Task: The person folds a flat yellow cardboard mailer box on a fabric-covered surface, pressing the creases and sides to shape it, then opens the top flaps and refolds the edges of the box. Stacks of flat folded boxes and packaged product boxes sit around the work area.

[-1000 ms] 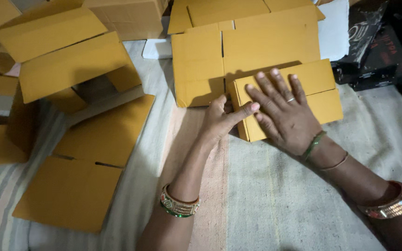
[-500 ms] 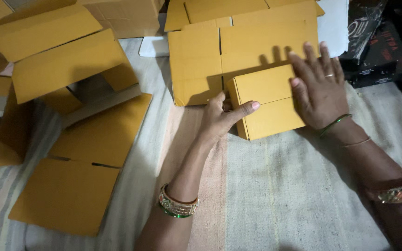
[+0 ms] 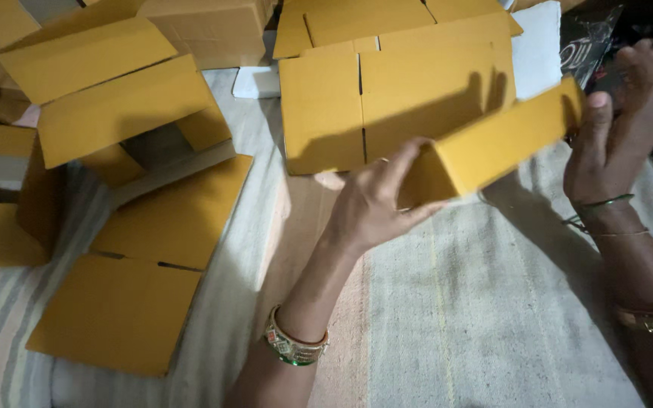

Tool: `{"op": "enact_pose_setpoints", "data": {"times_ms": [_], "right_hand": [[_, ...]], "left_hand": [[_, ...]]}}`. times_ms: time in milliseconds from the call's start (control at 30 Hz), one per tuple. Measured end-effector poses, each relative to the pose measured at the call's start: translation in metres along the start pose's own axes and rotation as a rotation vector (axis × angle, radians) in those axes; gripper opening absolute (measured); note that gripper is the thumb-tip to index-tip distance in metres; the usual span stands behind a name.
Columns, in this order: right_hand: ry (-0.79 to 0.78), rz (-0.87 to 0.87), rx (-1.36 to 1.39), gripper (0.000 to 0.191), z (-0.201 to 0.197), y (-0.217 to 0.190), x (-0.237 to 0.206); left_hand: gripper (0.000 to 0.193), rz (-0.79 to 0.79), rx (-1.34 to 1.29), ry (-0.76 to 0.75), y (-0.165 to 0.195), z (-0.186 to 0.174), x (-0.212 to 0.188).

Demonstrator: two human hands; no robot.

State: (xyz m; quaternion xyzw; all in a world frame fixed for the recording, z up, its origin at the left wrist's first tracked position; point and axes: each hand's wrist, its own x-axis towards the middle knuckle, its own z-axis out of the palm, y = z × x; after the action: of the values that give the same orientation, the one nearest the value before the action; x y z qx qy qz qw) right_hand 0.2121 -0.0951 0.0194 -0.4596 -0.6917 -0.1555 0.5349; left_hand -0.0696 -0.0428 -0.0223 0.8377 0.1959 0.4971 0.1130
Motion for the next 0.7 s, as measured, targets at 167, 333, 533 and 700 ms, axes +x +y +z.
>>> {"op": "enact_pose_setpoints", "data": {"times_ms": [167,333,533,700], "right_hand": [[-0.257,-0.006,-0.205,0.053,-0.004,-0.037,0.014],[-0.445,-0.157,-0.131,0.054,-0.001,-0.076,0.017],[-0.531,-0.109,-0.182,0.055,-0.003,-0.083,0.018],[-0.54,0.071,-0.264,0.058,-0.011,-0.05,0.015]], "left_hand": [[0.084,0.145,0.12,-0.121,0.013,0.004,0.0],[0.075,0.238,0.156,-0.135,0.014,0.002,0.0],[0.072,0.257,0.151,-0.147,0.011,0.011,-0.003],[0.079,0.249,0.158,-0.153,0.009,0.011,-0.005]]}}
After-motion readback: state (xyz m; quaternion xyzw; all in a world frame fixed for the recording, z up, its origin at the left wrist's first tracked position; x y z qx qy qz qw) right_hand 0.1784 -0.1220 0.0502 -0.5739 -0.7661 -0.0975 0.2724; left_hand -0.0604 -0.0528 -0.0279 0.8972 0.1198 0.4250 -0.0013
